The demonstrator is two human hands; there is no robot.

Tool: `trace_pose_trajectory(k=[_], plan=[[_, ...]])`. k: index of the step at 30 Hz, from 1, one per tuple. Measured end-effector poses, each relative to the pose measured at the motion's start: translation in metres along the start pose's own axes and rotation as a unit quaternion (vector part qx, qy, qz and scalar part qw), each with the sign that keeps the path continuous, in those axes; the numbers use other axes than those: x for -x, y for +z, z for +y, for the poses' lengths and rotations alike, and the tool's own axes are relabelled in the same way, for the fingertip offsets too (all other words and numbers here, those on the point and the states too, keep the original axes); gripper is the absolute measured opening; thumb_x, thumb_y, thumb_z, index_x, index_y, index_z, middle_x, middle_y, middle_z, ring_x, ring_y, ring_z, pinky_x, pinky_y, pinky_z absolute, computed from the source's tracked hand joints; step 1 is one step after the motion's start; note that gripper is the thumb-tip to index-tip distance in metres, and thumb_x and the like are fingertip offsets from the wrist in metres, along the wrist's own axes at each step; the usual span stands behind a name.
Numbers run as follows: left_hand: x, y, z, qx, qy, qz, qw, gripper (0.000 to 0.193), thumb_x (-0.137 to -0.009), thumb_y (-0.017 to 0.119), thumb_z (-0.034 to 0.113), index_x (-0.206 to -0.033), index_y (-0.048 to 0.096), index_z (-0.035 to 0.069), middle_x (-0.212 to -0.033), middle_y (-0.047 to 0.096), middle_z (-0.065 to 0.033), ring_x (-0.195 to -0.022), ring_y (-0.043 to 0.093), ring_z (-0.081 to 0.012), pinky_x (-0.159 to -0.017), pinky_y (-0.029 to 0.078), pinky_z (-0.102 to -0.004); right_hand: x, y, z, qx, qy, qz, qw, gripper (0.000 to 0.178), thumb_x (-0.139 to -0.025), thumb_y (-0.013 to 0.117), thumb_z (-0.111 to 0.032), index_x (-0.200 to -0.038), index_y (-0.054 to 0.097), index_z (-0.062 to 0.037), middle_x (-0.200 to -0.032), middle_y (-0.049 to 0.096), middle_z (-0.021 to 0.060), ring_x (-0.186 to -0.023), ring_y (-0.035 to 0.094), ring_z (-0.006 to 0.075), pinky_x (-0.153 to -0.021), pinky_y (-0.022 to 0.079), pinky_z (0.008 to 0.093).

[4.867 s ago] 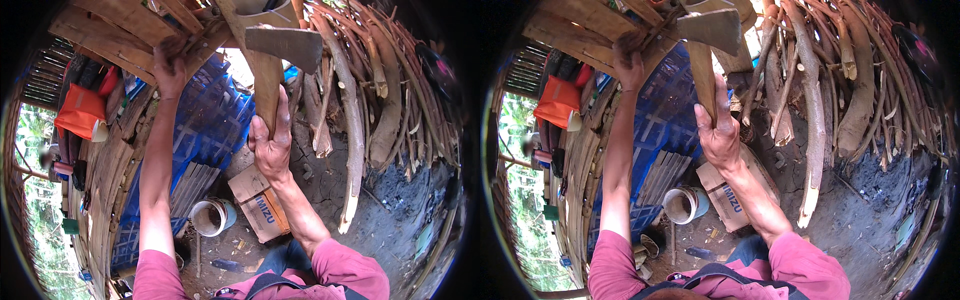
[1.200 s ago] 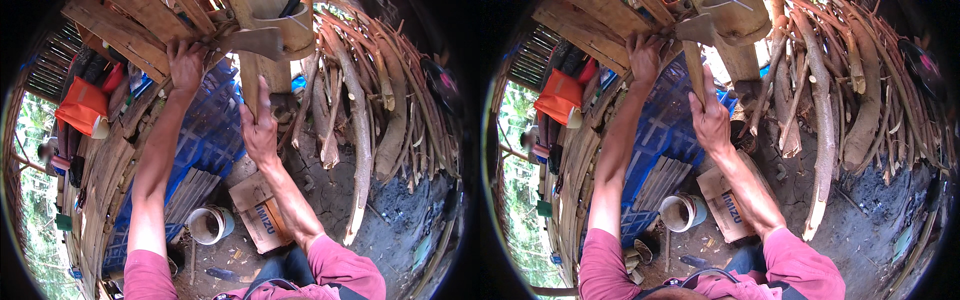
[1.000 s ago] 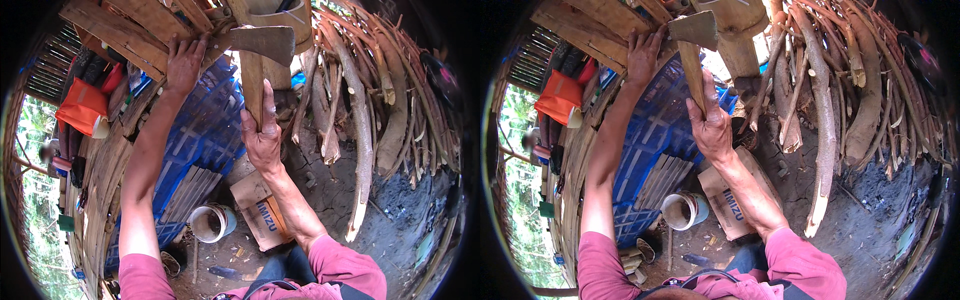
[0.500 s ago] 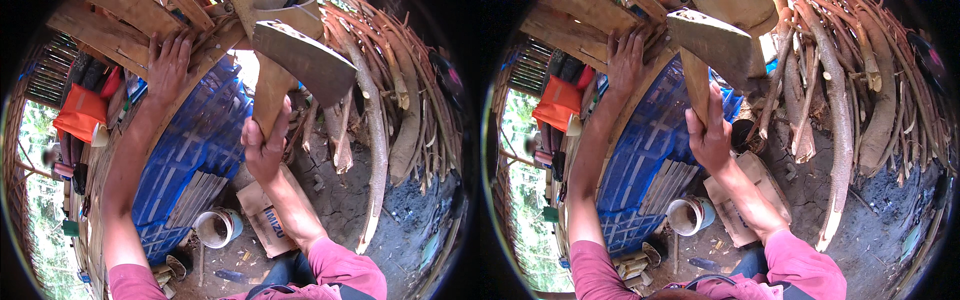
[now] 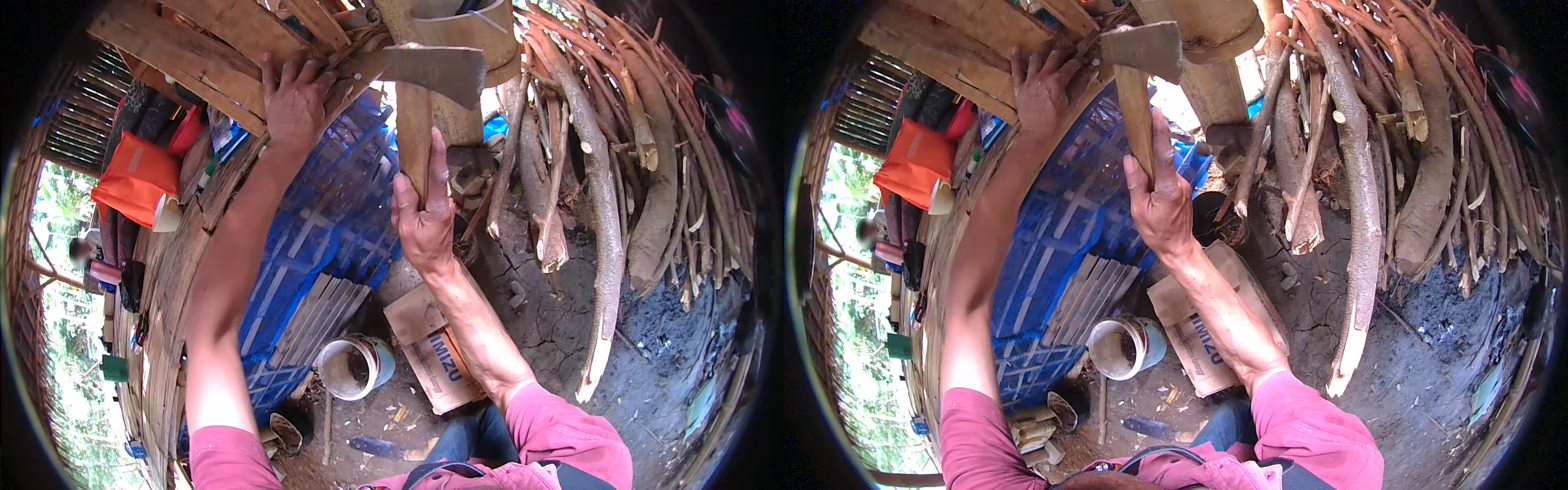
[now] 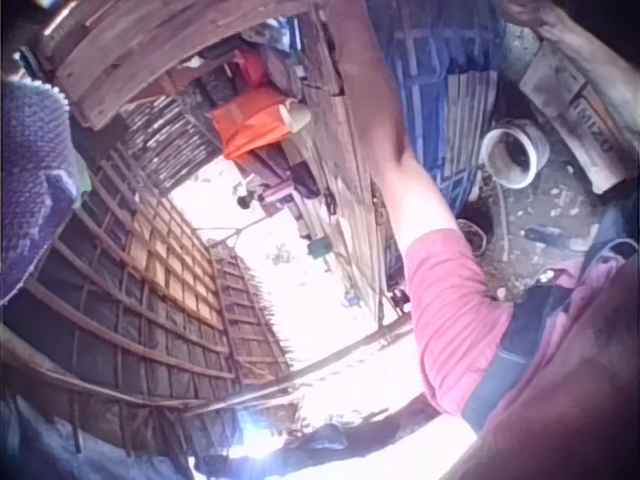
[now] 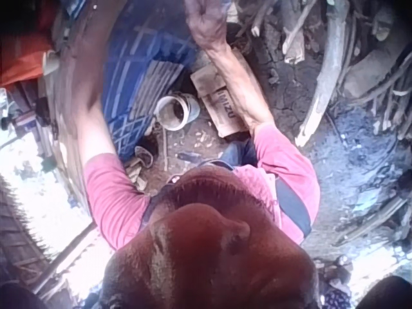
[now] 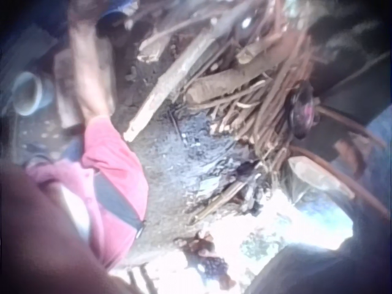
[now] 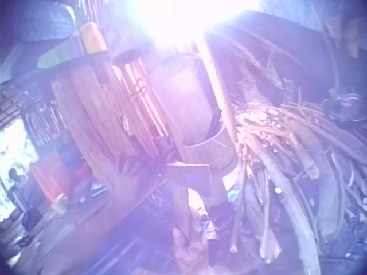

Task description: The person uses a machete to split and shape a piece of wood on the ground, then uses a hammer to drive nails into a wooden structure above. They also use a knife to carve a small wooden piece.

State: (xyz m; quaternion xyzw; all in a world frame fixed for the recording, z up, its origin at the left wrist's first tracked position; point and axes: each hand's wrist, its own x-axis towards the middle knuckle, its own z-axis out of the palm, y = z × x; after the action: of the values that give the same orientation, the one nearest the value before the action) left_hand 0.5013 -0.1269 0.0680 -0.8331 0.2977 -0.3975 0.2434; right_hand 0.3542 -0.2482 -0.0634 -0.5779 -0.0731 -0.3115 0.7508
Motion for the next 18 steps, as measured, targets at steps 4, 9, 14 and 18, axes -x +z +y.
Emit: trace_pose_trajectory(k=[4,9,14,18], plan=[[0.002,0.012,0.011,0.003,-0.036,0.072,0.997,0.025,-0.084,0.061,0.037,-0.098,0.069,0.018,-0.114,0.058,-0.0039,-0.121,0.044,-0.0231,-0.11,0.013,-0.0576,0.001,-0.002,0.006,0.04,-0.016,-0.007,0.999,0.066,-0.091,0.054,-0.009,-0.146,0.017,-0.0086,-0.138,0.042,0.02,-0.116,0.052,0.0359,-0.087,0.049,0.0374],[0.002,0.01,0.024,0.019,-0.056,0.082,0.995,0.023,-0.085,0.059,0.036,-0.088,0.07,0.016,-0.112,0.057,-0.0063,-0.122,0.043,-0.023,-0.109,0.01,-0.0618,-0.017,-0.001,0.003,0.098,-0.131,0.013,0.986,0.067,-0.089,0.056,-0.006,-0.146,0.02,-0.0093,-0.135,0.045,0.0208,-0.114,0.054,0.0363,-0.084,0.05,0.0379],[-0.001,0.014,0.022,0.008,-0.061,0.08,0.995,0.023,-0.084,0.06,0.036,-0.087,0.07,0.015,-0.11,0.057,-0.0054,-0.121,0.043,-0.0226,-0.109,0.011,-0.0613,-0.011,0.004,0.01,0.089,-0.133,0.018,0.987,0.068,-0.087,0.059,-0.003,-0.145,0.024,-0.0099,-0.135,0.046,0.021,-0.114,0.055,0.0352,-0.084,0.05,0.0371],[-0.003,0.02,0.017,0.035,-0.088,0.104,0.99,0.022,-0.082,0.062,0.034,-0.086,0.07,0.014,-0.111,0.057,-0.0047,-0.12,0.044,-0.0222,-0.109,0.011,-0.0593,-0.016,0.007,0.003,0.097,-0.178,0.025,0.979,0.07,-0.085,0.06,-0.002,-0.145,0.024,-0.0101,-0.134,0.046,0.0211,-0.113,0.055,0.0349,-0.085,0.05,0.0361]])
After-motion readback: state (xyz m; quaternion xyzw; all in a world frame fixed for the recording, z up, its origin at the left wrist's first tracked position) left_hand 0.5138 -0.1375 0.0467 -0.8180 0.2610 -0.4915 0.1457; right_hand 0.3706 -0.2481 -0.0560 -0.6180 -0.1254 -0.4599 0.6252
